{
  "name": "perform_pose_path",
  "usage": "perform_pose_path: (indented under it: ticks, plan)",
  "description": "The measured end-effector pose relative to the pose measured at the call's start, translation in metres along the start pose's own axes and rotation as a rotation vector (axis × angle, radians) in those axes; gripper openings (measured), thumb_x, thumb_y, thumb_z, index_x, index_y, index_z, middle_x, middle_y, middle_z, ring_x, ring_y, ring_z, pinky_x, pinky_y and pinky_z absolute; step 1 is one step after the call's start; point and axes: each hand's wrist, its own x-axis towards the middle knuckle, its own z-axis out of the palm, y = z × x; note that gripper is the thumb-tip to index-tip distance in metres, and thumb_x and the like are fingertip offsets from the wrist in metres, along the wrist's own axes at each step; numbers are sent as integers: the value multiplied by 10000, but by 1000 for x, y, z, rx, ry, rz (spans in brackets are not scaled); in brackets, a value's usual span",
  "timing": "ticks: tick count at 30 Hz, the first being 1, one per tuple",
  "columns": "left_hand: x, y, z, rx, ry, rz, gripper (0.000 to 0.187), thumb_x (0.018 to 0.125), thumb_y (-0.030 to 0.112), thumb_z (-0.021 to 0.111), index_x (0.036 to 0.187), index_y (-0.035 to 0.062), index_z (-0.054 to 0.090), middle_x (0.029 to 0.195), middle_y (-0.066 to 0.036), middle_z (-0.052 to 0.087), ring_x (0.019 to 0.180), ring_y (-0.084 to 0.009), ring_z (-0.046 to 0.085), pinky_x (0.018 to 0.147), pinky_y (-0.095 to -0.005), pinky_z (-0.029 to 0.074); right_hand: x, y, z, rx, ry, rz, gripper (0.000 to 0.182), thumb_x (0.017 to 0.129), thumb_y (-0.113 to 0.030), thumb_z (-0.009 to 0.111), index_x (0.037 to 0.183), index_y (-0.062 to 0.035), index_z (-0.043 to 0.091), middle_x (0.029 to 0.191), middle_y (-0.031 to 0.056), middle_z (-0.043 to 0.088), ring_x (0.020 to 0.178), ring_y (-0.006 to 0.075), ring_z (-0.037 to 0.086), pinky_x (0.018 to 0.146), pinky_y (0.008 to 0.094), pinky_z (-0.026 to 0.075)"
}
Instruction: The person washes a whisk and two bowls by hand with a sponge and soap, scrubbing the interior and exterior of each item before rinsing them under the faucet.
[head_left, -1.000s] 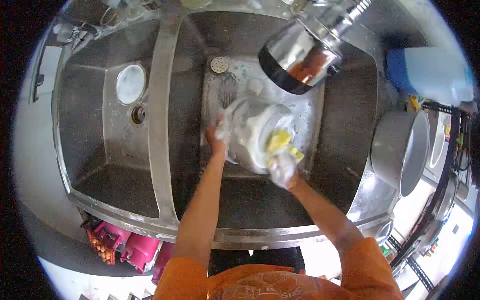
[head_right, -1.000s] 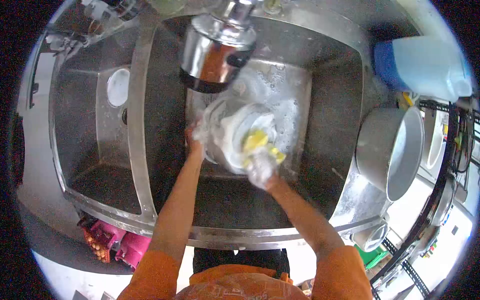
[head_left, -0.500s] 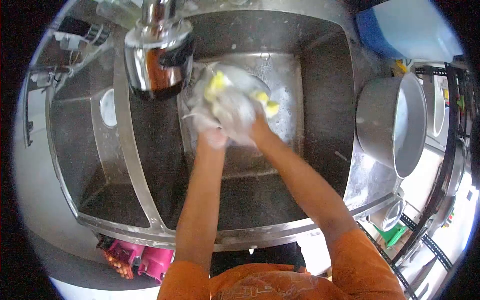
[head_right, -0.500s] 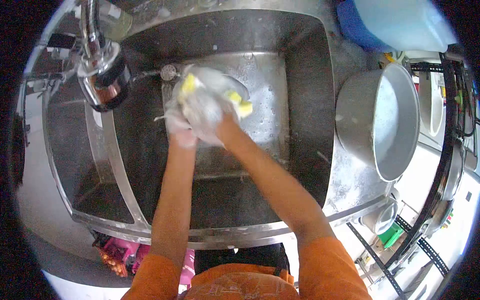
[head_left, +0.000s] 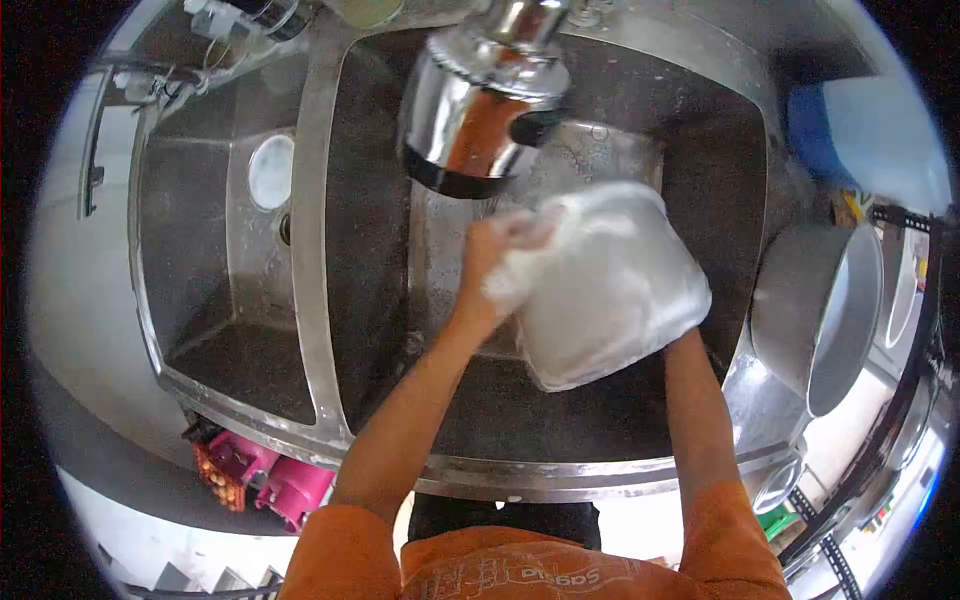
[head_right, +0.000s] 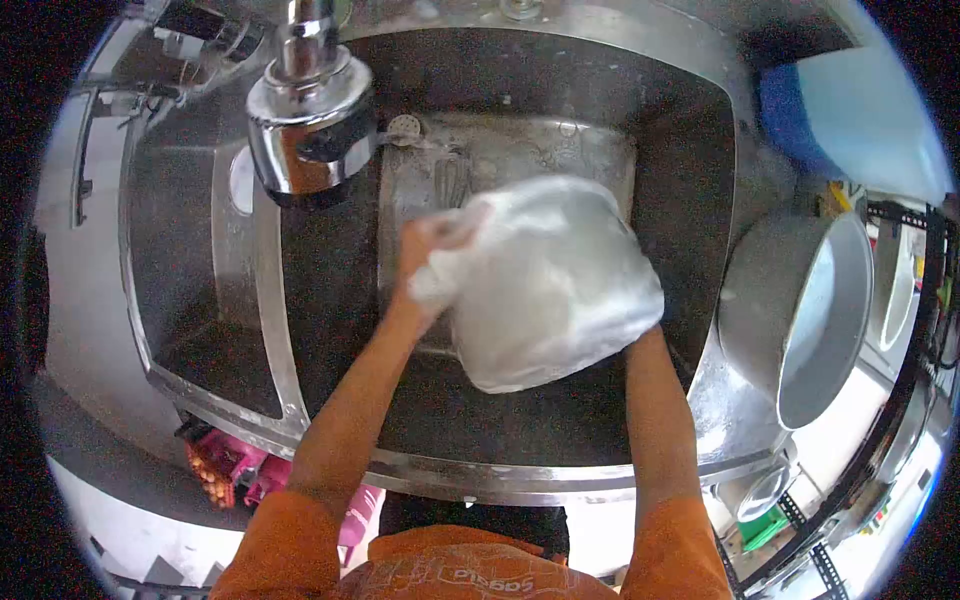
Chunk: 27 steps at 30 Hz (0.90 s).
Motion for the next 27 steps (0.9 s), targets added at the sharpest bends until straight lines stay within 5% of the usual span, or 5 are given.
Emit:
perform_pose_path:
  ticks: [10,16,19,22,27]
  plan:
    - [-22,-112,48,714,-194,1006,212,720,283,672,802,97,609,739,-73,603,725,-226,620,678,-398,492,-16,-79,98,-718,329,-677,252,890,-253,517,994,-30,572,909,66,590,709,144,569,612,270,479]
    - [-18,-154,38,981,-571,739,218,735,239,642,866,69,610,813,-97,609,846,-267,613,757,-433,480,-24,-5,92,-1022,-267,-652,263,905,-280,558,1019,-42,558,989,72,566,956,177,547,824,328,461]
    - [-5,-150,33,1050,-675,629,258,755,220,650,955,65,596,859,-118,611,868,-303,603,787,-412,476,-6,57,84,-1857,-88,-590,334,737,-83,593,1069,-101,564,1128,199,499,931,381,540,804,434,483]
    - [24,-108,13,868,-98,199,164,769,53,573,928,22,600,941,-188,590,954,-357,572,805,-430,458,24,106,51,-1930,-7,-425,322,745,-88,589,1067,-98,566,1114,195,504,923,374,542,802,431,483]
    - [73,-152,21,487,228,229,489,754,-52,522,1233,24,456,1096,-235,533,1012,-398,541,833,-463,469,64,189,79,-1735,31,-422,304,759,-98,583,1063,-95,569,1092,187,511,909,360,545,800,426,483]
